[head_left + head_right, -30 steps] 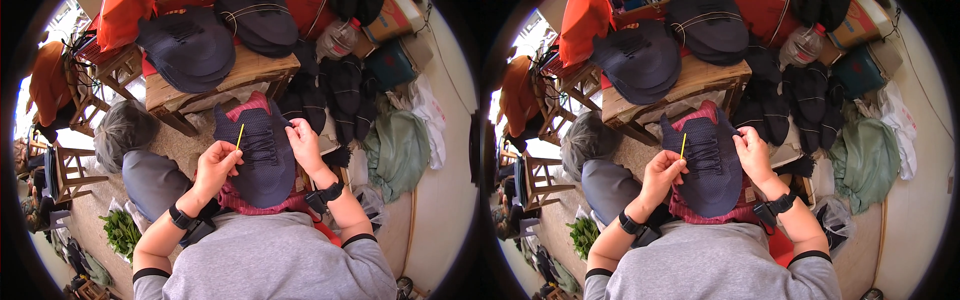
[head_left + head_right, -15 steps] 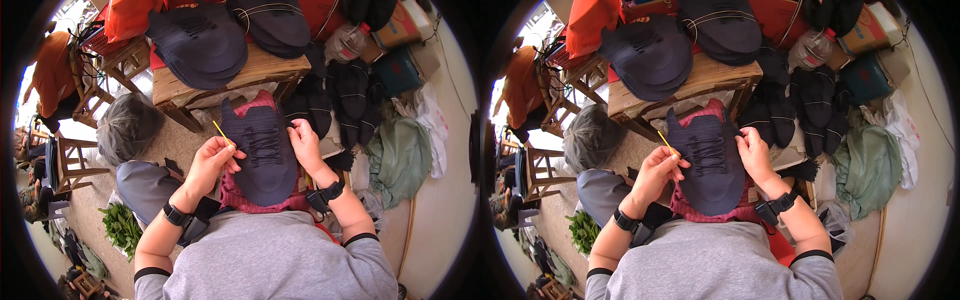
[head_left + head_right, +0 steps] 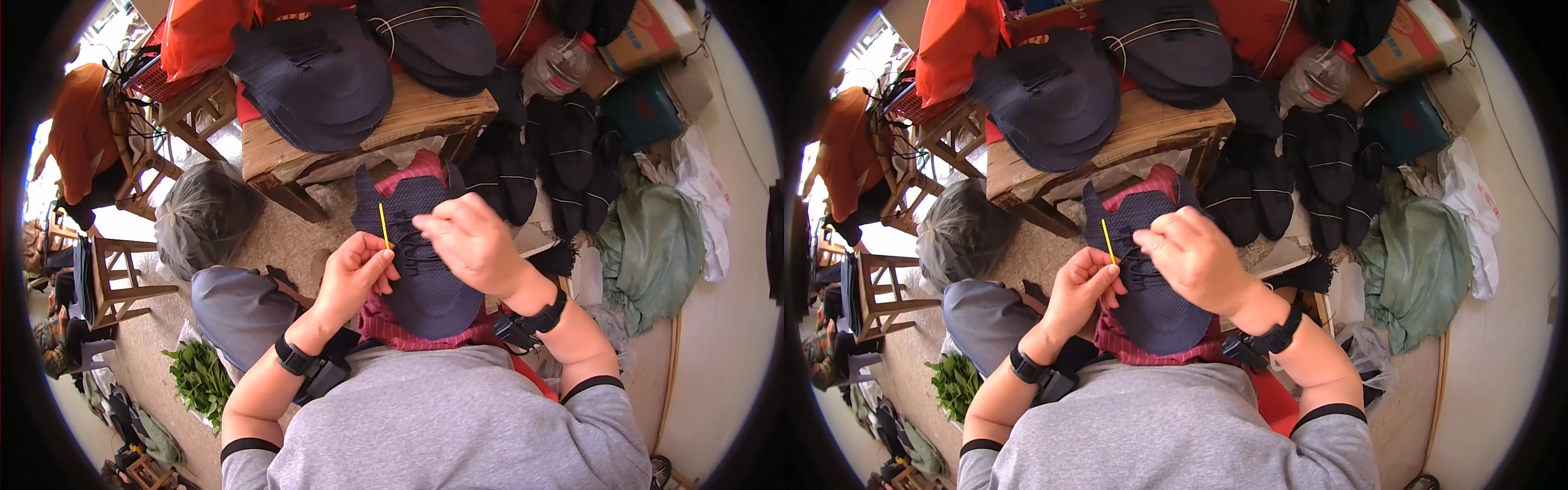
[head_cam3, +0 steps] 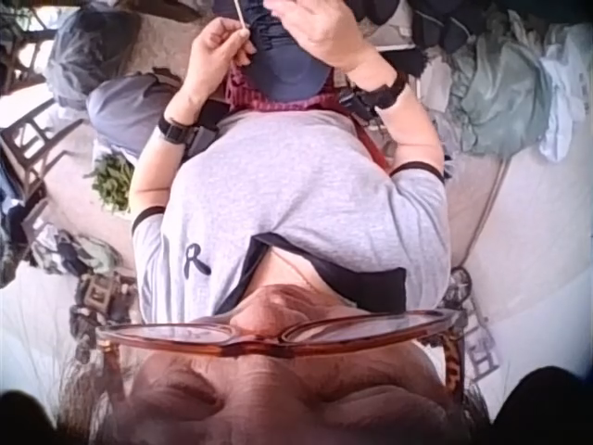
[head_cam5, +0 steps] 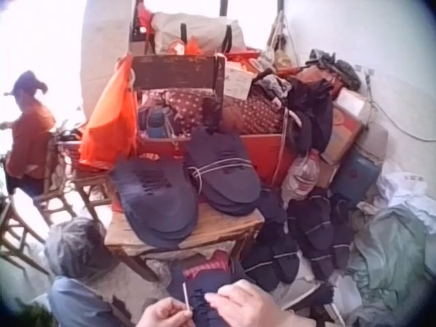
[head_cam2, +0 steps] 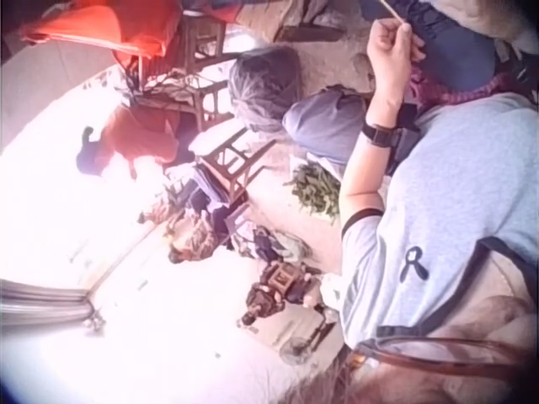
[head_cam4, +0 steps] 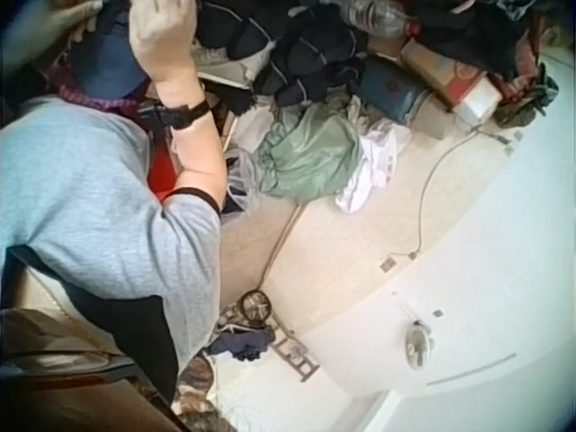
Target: Lacing a black shoe upper with a yellow stitching tool.
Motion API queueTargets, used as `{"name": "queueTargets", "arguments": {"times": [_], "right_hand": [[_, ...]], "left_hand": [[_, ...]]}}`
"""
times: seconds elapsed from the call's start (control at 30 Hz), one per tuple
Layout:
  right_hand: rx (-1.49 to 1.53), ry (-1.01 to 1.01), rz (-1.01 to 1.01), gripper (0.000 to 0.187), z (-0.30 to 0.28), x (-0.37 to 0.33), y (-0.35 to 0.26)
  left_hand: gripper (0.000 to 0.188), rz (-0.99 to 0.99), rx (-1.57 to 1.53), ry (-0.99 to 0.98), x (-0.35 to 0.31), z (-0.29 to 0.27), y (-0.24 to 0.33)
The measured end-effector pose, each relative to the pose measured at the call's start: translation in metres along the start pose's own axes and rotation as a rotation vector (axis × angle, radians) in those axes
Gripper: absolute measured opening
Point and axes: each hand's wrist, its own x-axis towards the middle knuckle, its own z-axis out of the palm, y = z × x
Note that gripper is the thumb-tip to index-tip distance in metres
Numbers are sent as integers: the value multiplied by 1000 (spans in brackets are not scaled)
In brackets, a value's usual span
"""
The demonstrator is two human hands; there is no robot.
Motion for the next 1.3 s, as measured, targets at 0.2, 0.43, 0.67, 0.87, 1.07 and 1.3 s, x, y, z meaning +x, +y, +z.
{"name": "queueTargets", "arguments": {"times": [0.2, 0.43, 0.67, 0.87, 1.07, 1.3], "right_hand": [[89, 32, 34, 41, 24, -13, 10], [95, 25, 48, 44, 29, -14, 10], [107, 25, 86, 44, 28, -14, 9], [115, 15, 110, 45, 29, -14, 10], [137, 8, 119, 46, 32, -15, 10], [157, 12, 112, 44, 37, -13, 10]], "left_hand": [[10, -39, 45, 34, -8, 2, 6], [9, -145, 190, -4, -11, -4, 18], [9, -269, 249, -45, -3, -4, 26], [9, -333, 229, -70, 0, -9, 23], [6, -368, 210, -90, 6, -12, 31], [8, -478, 275, -108, 14, -24, 48]]}}
